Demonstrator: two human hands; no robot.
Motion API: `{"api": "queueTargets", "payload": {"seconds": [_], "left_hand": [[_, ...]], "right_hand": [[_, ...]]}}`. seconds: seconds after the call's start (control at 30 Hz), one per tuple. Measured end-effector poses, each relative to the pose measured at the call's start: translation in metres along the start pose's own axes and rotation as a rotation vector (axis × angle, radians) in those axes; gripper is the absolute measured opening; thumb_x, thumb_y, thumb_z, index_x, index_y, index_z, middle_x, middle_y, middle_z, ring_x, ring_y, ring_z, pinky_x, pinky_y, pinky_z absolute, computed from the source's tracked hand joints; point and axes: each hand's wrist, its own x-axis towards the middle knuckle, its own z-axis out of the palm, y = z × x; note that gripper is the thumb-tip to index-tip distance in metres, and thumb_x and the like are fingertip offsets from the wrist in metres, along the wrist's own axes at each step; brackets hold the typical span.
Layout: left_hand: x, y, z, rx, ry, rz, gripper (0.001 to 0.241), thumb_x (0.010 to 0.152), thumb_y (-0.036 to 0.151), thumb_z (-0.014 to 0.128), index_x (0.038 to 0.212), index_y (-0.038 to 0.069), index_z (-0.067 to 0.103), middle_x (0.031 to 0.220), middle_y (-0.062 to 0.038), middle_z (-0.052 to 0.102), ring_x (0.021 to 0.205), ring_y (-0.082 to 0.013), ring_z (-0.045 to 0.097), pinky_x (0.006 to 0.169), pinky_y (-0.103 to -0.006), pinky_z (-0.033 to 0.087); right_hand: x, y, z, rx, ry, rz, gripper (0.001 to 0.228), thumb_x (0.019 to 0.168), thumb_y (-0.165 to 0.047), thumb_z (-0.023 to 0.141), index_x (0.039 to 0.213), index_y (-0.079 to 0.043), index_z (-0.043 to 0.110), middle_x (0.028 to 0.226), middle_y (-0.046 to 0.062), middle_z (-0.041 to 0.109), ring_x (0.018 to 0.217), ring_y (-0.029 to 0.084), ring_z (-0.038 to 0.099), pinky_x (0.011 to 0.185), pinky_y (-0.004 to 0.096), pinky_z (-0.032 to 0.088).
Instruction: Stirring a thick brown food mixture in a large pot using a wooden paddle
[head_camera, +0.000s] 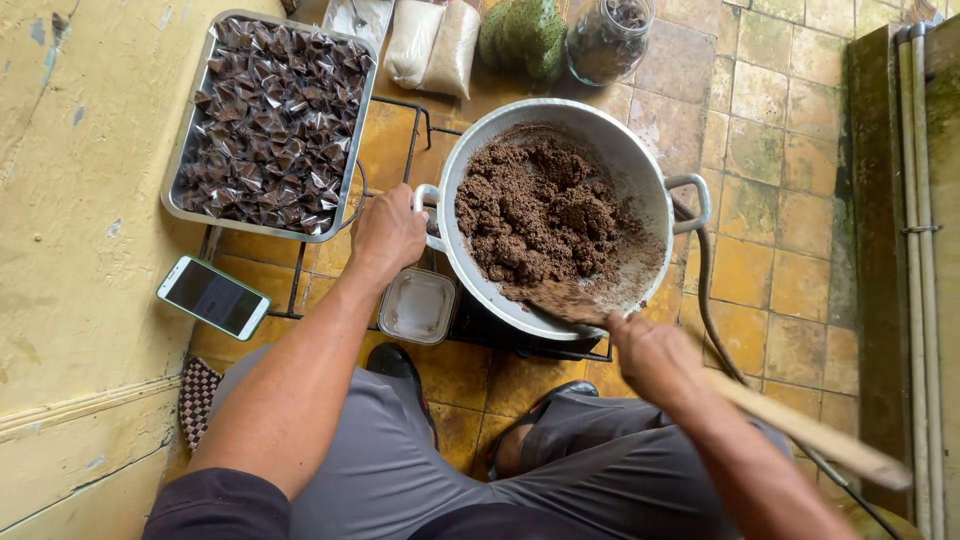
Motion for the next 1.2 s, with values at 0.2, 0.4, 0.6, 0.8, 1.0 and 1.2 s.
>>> {"api": "queueTargets", "payload": {"seconds": [0.2,0.4,0.6,0.8,1.0,1.2], "left_hand": [[0.004,-0.002,0.016,0.143,0.004,0.002,0.025,0.091,0.026,0.065,0.103,0.004,0.068,0.094,-0.023,0.074,0.099,-0.0434,0.073,0.085,-0.0562,0.060],[0.019,-0.015,0.030,0.086,-0.003,-0.003,0.023,0.092,0.025,0.062,0.103,0.006,0.067,0.093,-0.022,0.074,0.097,-0.0430,0.074,0.082,-0.0554,0.060],[0.014,-0.009,0.030,0.021,0.045,0.028,0.021,0.094,0.018,0.063,0.107,0.003,0.067,0.090,-0.021,0.072,0.092,-0.0396,0.075,0.081,-0.0519,0.061],[0.005,-0.008,0.021,0.033,0.033,0.054,0.022,0.093,0.020,0.063,0.105,0.002,0.068,0.087,-0.020,0.072,0.092,-0.0427,0.074,0.077,-0.0547,0.061],[0.006,-0.007,0.018,-0.003,0.021,0.024,0.024,0.089,0.021,0.067,0.105,0.003,0.069,0.090,-0.021,0.073,0.095,-0.0432,0.074,0.080,-0.0561,0.060],[0.009,-0.008,0.022,0.011,-0.007,0.022,0.027,0.090,0.022,0.065,0.108,0.003,0.067,0.096,-0.023,0.073,0.100,-0.0449,0.073,0.085,-0.0569,0.059]], "right_hand": [[0.055,-0.055,0.018,0.160,0.052,0.177,0.039,0.102,-0.007,0.035,0.135,-0.002,0.054,0.100,0.016,0.072,0.077,0.019,0.074,0.064,0.032,0.064],[0.073,-0.055,0.019,0.443,0.098,0.236,0.033,0.105,-0.015,0.043,0.129,-0.002,0.061,0.101,0.020,0.071,0.091,0.035,0.075,0.084,0.050,0.062],[0.054,-0.031,0.009,0.579,0.033,0.333,0.035,0.108,-0.029,0.043,0.127,-0.011,0.066,0.100,0.016,0.075,0.096,0.034,0.076,0.087,0.052,0.060],[0.040,-0.013,0.004,0.814,0.022,0.497,0.038,0.110,-0.029,0.040,0.120,-0.009,0.070,0.096,0.018,0.076,0.099,0.037,0.072,0.091,0.055,0.055],[0.014,-0.032,-0.057,0.741,0.082,0.497,0.036,0.112,-0.023,0.037,0.122,-0.006,0.067,0.099,0.021,0.074,0.096,0.037,0.072,0.089,0.053,0.057],[0.076,-0.054,-0.068,0.485,0.276,0.329,0.031,0.108,-0.016,0.044,0.130,-0.007,0.063,0.103,0.019,0.072,0.085,0.029,0.073,0.071,0.044,0.060]]}}
